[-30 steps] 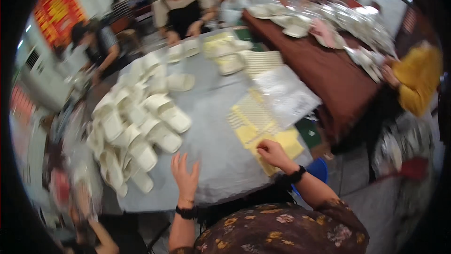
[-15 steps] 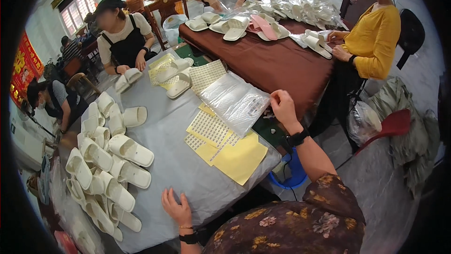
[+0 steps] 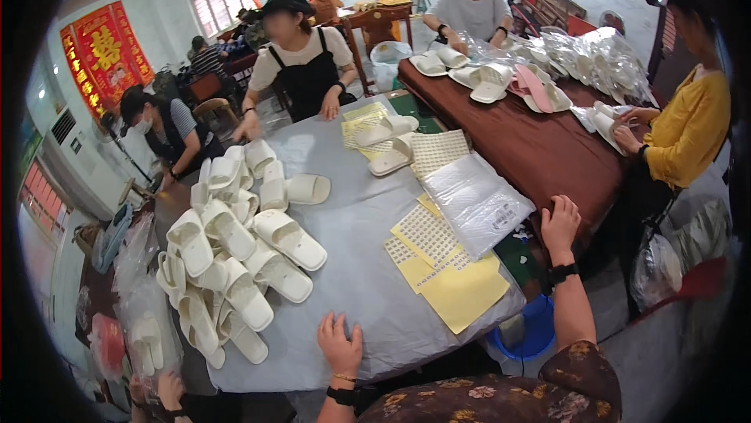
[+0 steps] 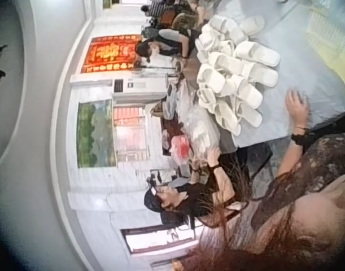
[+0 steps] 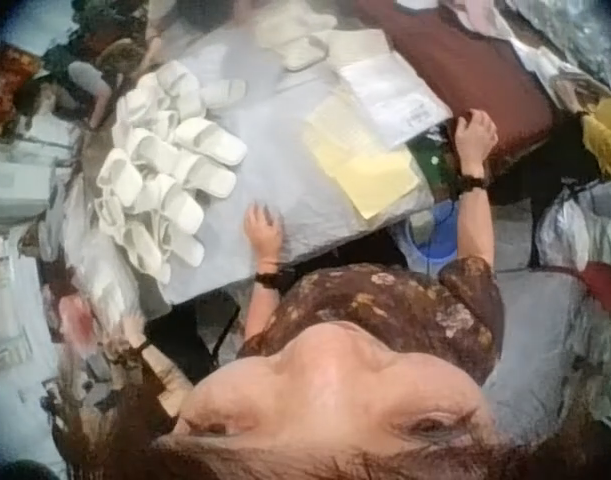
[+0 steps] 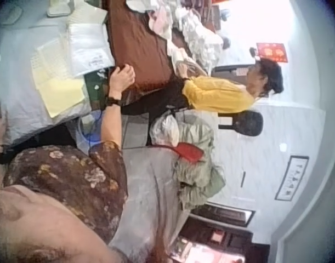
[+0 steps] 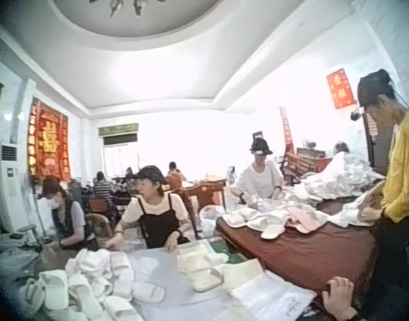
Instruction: Inspecting, applying label stickers to the insoles, and sorting white disposable slippers in a manufacturing workshop.
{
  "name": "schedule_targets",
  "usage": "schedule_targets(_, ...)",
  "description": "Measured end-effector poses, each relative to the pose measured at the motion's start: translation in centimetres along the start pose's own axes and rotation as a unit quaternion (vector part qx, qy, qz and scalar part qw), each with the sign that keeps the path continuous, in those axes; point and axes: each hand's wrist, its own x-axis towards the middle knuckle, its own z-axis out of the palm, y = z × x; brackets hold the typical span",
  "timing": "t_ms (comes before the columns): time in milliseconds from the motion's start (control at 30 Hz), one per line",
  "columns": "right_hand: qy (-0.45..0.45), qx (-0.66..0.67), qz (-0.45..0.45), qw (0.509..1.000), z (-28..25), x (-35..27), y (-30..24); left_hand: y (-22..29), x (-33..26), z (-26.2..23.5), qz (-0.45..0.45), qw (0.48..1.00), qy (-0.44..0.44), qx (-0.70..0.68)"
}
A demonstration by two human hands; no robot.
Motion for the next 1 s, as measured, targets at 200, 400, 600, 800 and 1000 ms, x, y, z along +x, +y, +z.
schedule_targets(200, 0.000, -0.025, -0.006, 1.000, 0.5, -0.2, 0.9, 1.0, 0.5, -0.2, -0.019, 1.000, 0.014, -0.020)
schedule_targets(400, -0.009, -0.048, -0.017, 0.999, 0.9, -0.2, 1.1, 1.3, 0.7, -0.6, -0.022, 0.999, -0.001, -0.026)
schedule_targets(600, 0.001, -0.064, -0.026, 0.998, 1.2, -0.3, 1.4, 1.3, 0.9, -0.5, -0.018, 0.999, -0.004, -0.037)
schedule_targets(800, -0.005, -0.086, -0.040, 0.995, 1.2, -0.3, 0.7, 1.3, 0.9, -1.0, -0.020, 0.999, 0.002, -0.035)
schedule_targets(1000, -0.001, -0.139, -0.059, 0.989, 2.0, -0.7, 2.0, 1.2, 1.0, -1.0, -0.033, 0.998, -0.006, -0.056)
